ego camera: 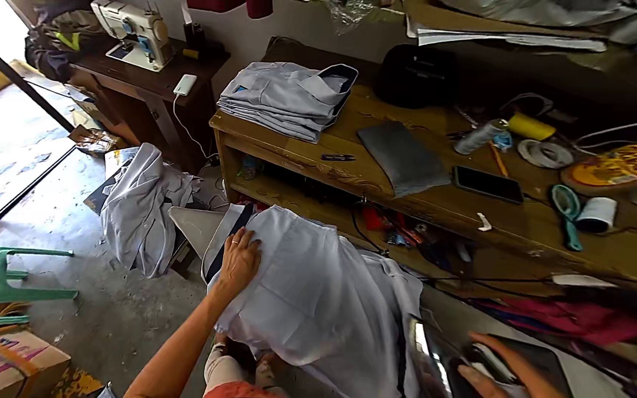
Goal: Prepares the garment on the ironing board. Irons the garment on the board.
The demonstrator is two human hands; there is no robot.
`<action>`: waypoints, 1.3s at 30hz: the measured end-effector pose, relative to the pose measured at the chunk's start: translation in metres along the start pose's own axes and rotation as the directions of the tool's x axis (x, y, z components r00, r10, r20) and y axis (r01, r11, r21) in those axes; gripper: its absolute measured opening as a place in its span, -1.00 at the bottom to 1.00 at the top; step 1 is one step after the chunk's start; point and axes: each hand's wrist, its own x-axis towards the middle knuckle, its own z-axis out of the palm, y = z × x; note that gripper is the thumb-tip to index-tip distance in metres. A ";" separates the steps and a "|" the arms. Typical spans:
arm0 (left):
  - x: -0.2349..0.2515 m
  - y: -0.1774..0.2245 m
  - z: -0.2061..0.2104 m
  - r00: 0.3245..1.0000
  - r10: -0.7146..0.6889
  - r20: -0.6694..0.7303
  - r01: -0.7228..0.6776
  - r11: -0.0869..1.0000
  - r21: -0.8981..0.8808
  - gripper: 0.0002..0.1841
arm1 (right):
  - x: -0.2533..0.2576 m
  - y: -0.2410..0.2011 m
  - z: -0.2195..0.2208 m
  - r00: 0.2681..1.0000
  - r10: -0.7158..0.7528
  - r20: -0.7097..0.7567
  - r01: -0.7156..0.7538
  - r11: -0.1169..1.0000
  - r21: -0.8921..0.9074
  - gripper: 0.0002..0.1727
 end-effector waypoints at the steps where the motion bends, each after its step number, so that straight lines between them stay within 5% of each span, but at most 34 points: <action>1: 0.010 -0.006 -0.001 1.000 0.015 0.009 -0.015 1.000 0.019 -0.59 | 0.004 -0.017 0.010 0.999 -0.016 0.031 0.016 1.000 -0.016 -0.27; 5: 0.043 -0.018 0.003 0.983 0.056 0.177 -0.073 0.993 0.092 -0.52 | 0.047 -0.065 0.091 0.996 -0.086 -0.012 0.086 0.996 -0.015 -0.29; 9: 0.056 -0.039 0.002 0.958 0.117 0.262 -0.160 0.976 0.149 -0.49 | 0.105 -0.128 0.149 0.993 -0.009 0.122 0.010 1.000 -0.008 -0.26; 14: 0.073 -0.080 -0.008 0.900 0.216 0.380 -0.265 0.961 0.081 -0.48 | 0.165 -0.203 0.174 0.984 0.007 0.180 0.006 0.997 -0.072 -0.25; 18: 0.085 -0.103 -0.009 0.886 0.272 0.375 -0.272 0.961 -0.055 -0.49 | 0.169 -0.235 0.187 0.940 -0.092 0.327 0.145 0.980 -0.139 -0.29; 22: 0.084 -0.108 -0.005 0.891 0.302 0.339 -0.291 0.953 -0.085 -0.49 | 0.119 -0.235 0.205 0.899 -0.160 0.408 0.243 0.957 -0.160 -0.31; 25: 0.091 -0.101 -0.014 0.886 0.257 0.386 -0.222 0.966 -0.135 -0.50 | 0.105 -0.222 0.203 0.964 0.044 0.262 -0.011 0.992 -0.126 -0.32; 29: 0.114 -0.068 -0.014 0.932 0.093 0.349 -0.056 0.992 -0.114 -0.51 | 0.150 -0.207 0.182 0.952 0.301 0.044 -0.303 0.952 0.036 -0.25; 33: 0.143 -0.036 0.004 0.893 -0.069 0.445 0.103 0.993 -0.052 -0.36 | 0.212 -0.208 0.162 0.948 0.319 0.006 -0.319 0.945 0.071 -0.25; 39: 0.163 -0.030 0.013 0.834 -0.115 0.539 0.227 0.963 -0.146 -0.62 | 0.201 -0.204 0.168 0.943 0.333 0.016 -0.333 0.941 0.066 -0.24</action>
